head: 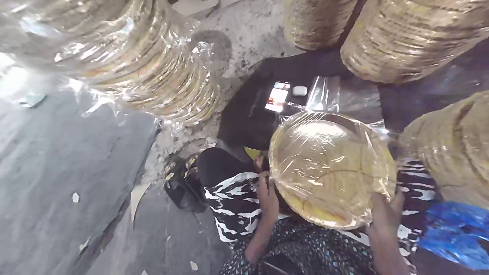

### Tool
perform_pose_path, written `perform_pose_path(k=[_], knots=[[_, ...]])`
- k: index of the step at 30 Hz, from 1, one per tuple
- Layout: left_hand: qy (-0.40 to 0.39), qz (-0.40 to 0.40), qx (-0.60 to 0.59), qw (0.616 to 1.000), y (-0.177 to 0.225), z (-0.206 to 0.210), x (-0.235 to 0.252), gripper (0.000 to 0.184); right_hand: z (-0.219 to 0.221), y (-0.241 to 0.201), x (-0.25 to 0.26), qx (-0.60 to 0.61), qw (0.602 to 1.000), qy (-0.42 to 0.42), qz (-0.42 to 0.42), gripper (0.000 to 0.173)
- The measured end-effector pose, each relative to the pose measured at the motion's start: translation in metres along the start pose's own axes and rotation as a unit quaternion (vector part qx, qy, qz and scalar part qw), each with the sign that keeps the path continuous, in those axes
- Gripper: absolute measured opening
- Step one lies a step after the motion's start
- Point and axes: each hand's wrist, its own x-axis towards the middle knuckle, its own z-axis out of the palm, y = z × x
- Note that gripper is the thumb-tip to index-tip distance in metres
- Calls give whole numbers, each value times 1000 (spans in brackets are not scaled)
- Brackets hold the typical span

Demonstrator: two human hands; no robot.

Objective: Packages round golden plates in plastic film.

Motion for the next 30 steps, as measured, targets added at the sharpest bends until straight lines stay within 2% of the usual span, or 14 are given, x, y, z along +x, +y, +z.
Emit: perform_pose_path(k=[4,8,11,17,19,22,24,26,27,29,30], knots=[[-7,-24,-38,999,0,-2,-4,28,-2,4,2,-23,999,-6,-25,73],[-33,-95,-57,993,3,-10,5,30,-3,2,1,-3,1000,-11,-14,74],[-64,-94,-75,991,-1,-19,14,17,-3,3,0,5,1000,-13,-12,76],[-65,-61,-49,995,-6,-22,26,15,-7,7,0,7,999,-27,-22,79],[-76,-52,-88,992,-9,-20,29,20,-7,6,-1,14,999,-31,-22,80],[-143,-87,-143,975,-8,-29,37,52,-9,4,-2,19,999,-40,-24,78],[-212,-109,-148,960,-5,-46,42,66,-12,6,-2,16,999,-48,-11,78],[-243,-118,-159,950,-3,-63,50,77,-13,-1,-1,0,999,-54,2,76],[-242,-131,-172,946,-1,-69,52,75,-13,-7,-3,-8,998,-56,11,75],[-230,-170,-204,936,13,-71,56,56,-13,-19,-6,-22,998,-57,16,73],[-233,-190,-214,929,23,-69,57,58,-14,-25,-7,-24,998,-52,15,72]])
